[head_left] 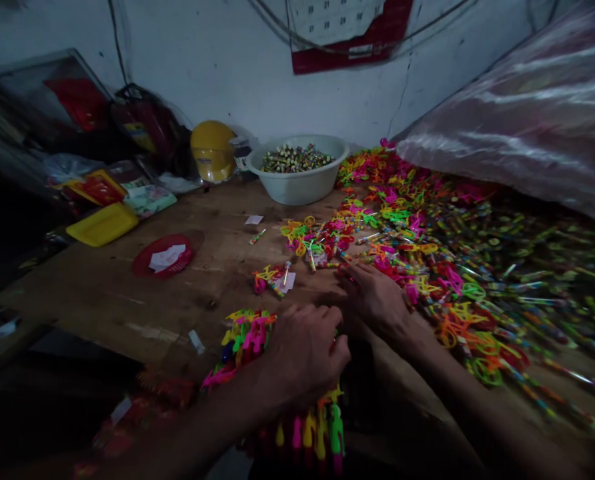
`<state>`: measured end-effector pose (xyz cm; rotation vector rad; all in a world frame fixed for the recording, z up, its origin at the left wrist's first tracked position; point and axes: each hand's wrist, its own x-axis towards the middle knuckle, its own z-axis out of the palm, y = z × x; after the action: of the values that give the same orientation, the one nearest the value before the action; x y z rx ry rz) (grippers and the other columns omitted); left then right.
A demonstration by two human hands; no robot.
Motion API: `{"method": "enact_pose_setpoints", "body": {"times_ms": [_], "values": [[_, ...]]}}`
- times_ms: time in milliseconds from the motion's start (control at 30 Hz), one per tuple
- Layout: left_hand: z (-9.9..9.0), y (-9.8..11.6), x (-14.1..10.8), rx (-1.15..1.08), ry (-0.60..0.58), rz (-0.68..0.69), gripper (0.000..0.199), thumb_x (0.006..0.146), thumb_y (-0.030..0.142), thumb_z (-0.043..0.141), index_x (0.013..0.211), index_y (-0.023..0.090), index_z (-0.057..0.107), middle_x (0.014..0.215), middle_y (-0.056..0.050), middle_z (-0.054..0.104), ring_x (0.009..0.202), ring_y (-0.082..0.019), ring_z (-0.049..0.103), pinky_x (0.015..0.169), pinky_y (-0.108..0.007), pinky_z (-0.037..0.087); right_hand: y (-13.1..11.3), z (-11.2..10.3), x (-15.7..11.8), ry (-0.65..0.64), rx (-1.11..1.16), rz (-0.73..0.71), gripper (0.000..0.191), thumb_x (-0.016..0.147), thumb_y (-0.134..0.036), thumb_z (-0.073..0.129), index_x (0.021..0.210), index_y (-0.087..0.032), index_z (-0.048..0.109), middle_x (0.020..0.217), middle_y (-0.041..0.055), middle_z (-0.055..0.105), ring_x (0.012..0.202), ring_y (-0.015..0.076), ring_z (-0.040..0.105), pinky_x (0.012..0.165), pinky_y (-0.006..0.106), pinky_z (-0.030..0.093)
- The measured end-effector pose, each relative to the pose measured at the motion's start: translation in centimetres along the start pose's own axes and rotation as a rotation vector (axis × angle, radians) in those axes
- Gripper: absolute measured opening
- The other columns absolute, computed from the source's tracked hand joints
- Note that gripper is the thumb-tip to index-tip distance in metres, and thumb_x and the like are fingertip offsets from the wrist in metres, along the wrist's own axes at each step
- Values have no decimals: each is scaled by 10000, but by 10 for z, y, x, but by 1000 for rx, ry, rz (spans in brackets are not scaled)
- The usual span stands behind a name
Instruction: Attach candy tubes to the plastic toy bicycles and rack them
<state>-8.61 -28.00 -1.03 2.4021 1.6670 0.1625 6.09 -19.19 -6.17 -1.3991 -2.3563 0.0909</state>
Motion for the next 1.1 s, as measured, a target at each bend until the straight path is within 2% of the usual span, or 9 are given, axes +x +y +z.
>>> {"method": "enact_pose_setpoints", "body": {"times_ms": [133, 267, 400, 467, 600, 733, 833, 900, 1100], "values": [[-1, 0, -2, -27, -18, -12, 216, 810, 272, 438, 960, 197, 575, 887, -41, 636, 845, -239, 565, 775, -419, 428, -21, 30, 48, -54, -111, -41, 206, 856, -190, 461, 966, -173, 634, 1016, 120, 632, 966, 233, 532, 787, 329, 395], [-2, 0, -4, -48, 7, -55, 298, 841, 340, 422, 1035, 167, 568, 960, -69, 631, 912, -248, 559, 835, -424, 416, -22, 50, 60, -83, -151, -67, 250, 843, -126, 423, 956, -126, 646, 1103, 181, 579, 1052, 298, 465, 871, 432, 331], [-2, 2, -2, -8, 20, -68, 482, 863, 553, 331, 934, 158, 597, 897, -81, 637, 882, -262, 570, 794, -415, 427, -6, 34, 58, -101, -152, -139, 232, 869, -185, 416, 953, -145, 629, 1042, 136, 589, 1011, 275, 469, 875, 421, 325], [-3, 3, -1, 44, 21, -74, 447, 878, 509, 318, 841, 166, 603, 837, -73, 643, 821, -249, 585, 738, -386, 432, 4, 13, 50, 11, -111, -175, 223, 881, -204, 402, 962, -158, 604, 1017, 108, 591, 990, 253, 474, 866, 401, 338], [-1, 4, 2, 123, 32, -128, 285, 835, 339, 394, 785, 183, 627, 777, -58, 662, 718, -229, 603, 641, -341, 421, 19, -39, -1, 300, 29, -151, 184, 830, -164, 425, 975, -166, 540, 928, 73, 585, 903, 209, 497, 769, 337, 387], [0, 5, 3, 72, 16, -164, 296, 809, 296, 413, 944, 216, 665, 828, -46, 689, 757, -228, 622, 674, -335, 434, 19, -67, -96, 183, 125, 13, 157, 806, -153, 427, 944, -181, 497, 705, 3, 500, 598, 135, 451, 554, 271, 351], [-1, 8, 3, 76, 12, -136, 319, 818, 285, 407, 996, 224, 664, 875, -57, 699, 799, -243, 630, 713, -353, 441, 7, -63, -157, -110, 200, 30, 104, 850, -212, 436, 914, -178, 511, 801, 39, 536, 626, 127, 485, 557, 263, 360], [-4, 9, 4, 86, 9, -113, 326, 827, 279, 399, 1009, 218, 663, 897, -72, 700, 812, -257, 636, 729, -368, 445, 0, -53, -179, -190, 164, 32, 94, 873, -224, 452, 888, -183, 536, 856, 59, 557, 680, 134, 514, 579, 256, 370], [-7, 11, 7, 116, -3, -118, 335, 866, 359, 381, 1027, 238, 648, 894, -71, 706, 802, -266, 650, 707, -365, 455, 8, -32, -181, -108, 261, 92, 153, 853, -117, 412, 968, -177, 493, 817, 38, 590, 678, 139, 550, 581, 239, 382]]}}
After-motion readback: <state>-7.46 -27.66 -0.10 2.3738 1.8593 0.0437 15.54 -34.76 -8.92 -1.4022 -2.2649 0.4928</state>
